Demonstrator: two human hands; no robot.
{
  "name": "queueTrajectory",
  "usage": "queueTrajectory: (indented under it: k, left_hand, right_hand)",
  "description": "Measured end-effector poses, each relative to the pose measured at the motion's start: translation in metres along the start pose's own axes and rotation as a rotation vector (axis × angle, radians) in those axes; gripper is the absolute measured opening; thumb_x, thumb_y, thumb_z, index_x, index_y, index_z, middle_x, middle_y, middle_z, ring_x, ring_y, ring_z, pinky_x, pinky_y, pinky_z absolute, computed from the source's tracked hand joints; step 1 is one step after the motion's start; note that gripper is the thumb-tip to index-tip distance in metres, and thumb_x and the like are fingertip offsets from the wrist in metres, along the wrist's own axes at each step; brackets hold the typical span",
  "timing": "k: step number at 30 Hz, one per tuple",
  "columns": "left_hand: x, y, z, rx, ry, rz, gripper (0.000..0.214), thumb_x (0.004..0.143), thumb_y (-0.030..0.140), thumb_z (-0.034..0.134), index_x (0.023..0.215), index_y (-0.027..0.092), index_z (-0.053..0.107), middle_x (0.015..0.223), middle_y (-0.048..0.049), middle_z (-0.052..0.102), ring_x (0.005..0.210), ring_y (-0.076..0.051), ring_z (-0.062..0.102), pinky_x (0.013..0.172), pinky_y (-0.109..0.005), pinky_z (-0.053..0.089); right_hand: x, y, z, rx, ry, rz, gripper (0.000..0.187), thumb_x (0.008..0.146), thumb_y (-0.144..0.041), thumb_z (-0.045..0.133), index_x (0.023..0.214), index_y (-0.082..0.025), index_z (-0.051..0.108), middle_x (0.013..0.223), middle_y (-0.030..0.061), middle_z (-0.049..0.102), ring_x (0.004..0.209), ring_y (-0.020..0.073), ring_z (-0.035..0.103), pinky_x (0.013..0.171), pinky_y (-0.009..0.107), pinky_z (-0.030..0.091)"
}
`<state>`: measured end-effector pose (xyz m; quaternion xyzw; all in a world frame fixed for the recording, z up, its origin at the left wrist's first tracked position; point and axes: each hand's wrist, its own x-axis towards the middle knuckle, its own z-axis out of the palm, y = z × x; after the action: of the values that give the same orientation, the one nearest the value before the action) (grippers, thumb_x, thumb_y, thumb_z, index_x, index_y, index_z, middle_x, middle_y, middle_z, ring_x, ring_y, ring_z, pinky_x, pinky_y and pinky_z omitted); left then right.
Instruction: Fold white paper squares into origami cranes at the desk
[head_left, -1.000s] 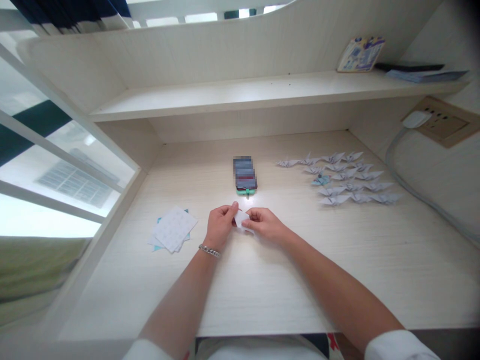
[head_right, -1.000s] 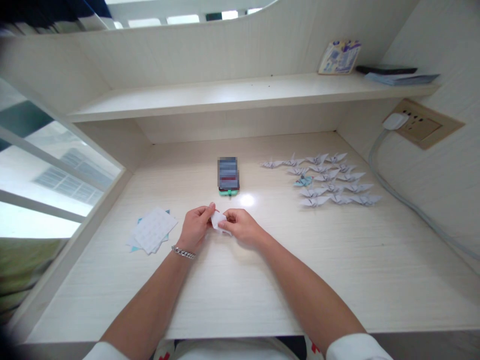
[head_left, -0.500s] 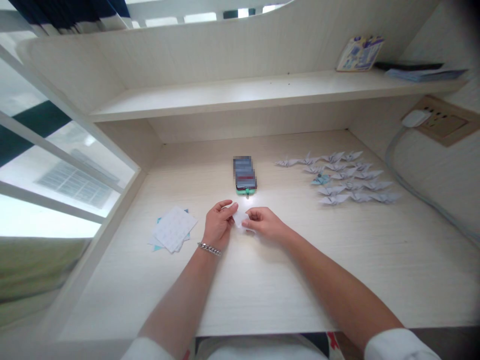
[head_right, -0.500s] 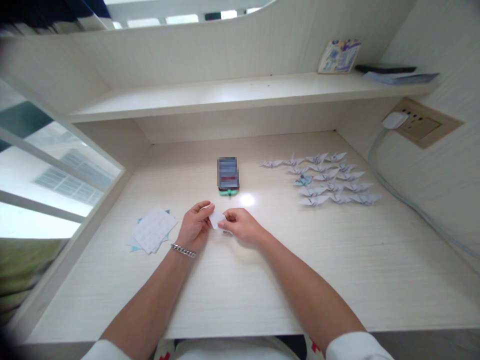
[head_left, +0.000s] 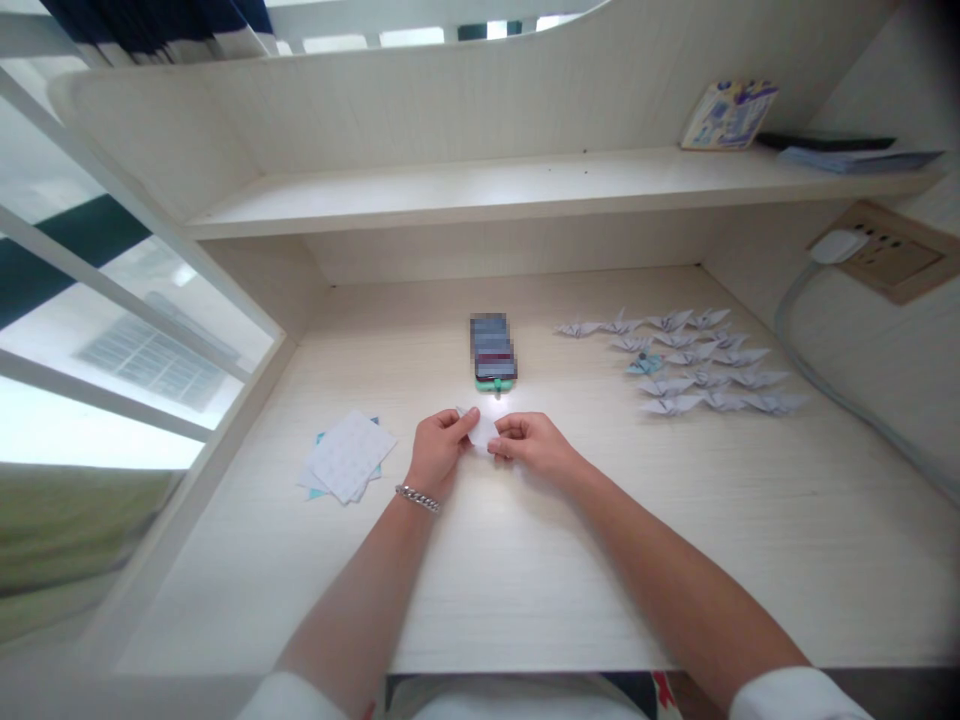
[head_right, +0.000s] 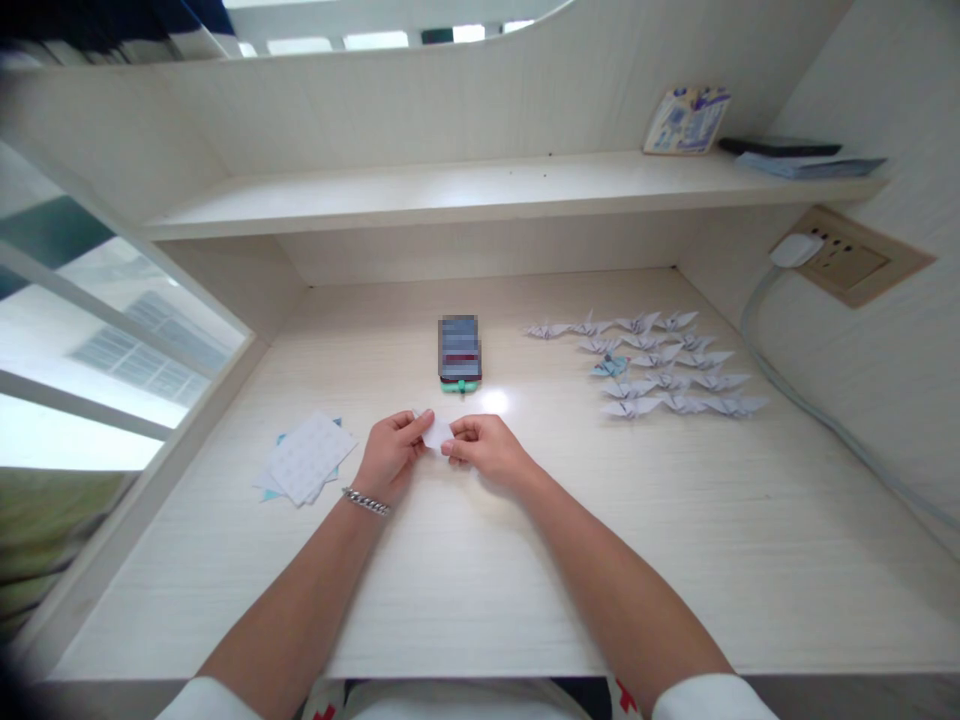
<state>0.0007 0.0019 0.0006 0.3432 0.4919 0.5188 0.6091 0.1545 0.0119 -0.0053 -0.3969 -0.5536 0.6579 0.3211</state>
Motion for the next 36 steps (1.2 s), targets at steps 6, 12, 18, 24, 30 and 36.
queueTrajectory:
  k: [6,12,18,24,30,36]
  left_hand:
    - [0.002,0.007,-0.003,-0.131,0.041,-0.022,0.030,0.061,0.034,0.072,0.057,0.013,0.052,0.056,0.0011,0.052,0.054,-0.008,0.050,0.050,-0.021,0.041]
    - [0.008,0.011,-0.013,-0.120,0.158,0.039,0.034,0.058,0.036,0.074,0.055,0.014,0.047,0.051,0.0045,0.045,0.048,-0.005,0.045,0.044,-0.018,0.036]
    - [0.006,0.002,-0.011,0.098,0.182,0.122,0.031,0.059,0.037,0.072,0.053,0.014,0.052,0.050,0.0035,0.049,0.047,-0.007,0.046,0.046,-0.020,0.037]
    - [0.000,-0.002,0.001,0.086,0.042,0.069,0.028,0.063,0.038,0.069,0.060,0.013,0.057,0.055,0.0011,0.055,0.051,-0.009,0.051,0.050,-0.021,0.041]
    - [-0.006,0.009,0.004,-0.084,-0.131,0.009,0.033,0.071,0.041,0.062,0.089,0.014,0.064,0.082,-0.0078,0.065,0.068,-0.013,0.059,0.057,-0.024,0.045]
    - [-0.006,0.006,0.002,0.128,-0.201,0.204,0.025,0.066,0.026,0.069,0.087,0.013,0.064,0.098,-0.0103,0.063,0.085,-0.018,0.059,0.074,-0.029,0.047]
  right_hand:
    - [0.000,0.001,-0.001,0.019,-0.014,0.026,0.030,0.063,-0.034,0.070,0.083,-0.012,0.063,0.059,0.0014,0.061,0.052,0.0114,0.055,0.050,0.023,0.040]
    - [0.000,0.003,-0.001,0.032,0.014,0.020,0.029,0.060,-0.034,0.072,0.079,-0.014,0.060,0.061,0.0006,0.061,0.053,0.0120,0.057,0.052,0.025,0.045]
    - [0.004,0.005,0.001,0.113,0.113,0.006,0.035,0.072,-0.048,0.058,0.085,-0.016,0.059,0.070,0.0028,0.062,0.058,0.0124,0.060,0.054,0.025,0.046]
    - [0.004,0.007,0.004,0.167,0.115,-0.052,0.037,0.062,-0.035,0.071,0.090,-0.018,0.054,0.065,-0.0018,0.060,0.057,0.0121,0.057,0.056,0.026,0.045]
    - [-0.001,-0.002,-0.001,0.319,0.102,-0.028,0.036,0.064,-0.033,0.070,0.093,-0.017,0.054,0.062,-0.0019,0.058,0.051,0.0105,0.053,0.051,0.024,0.042]
    - [-0.005,-0.006,0.003,0.485,-0.010,0.070,0.036,0.062,-0.031,0.072,0.090,-0.017,0.055,0.067,0.0006,0.060,0.056,0.0117,0.055,0.053,0.025,0.043]
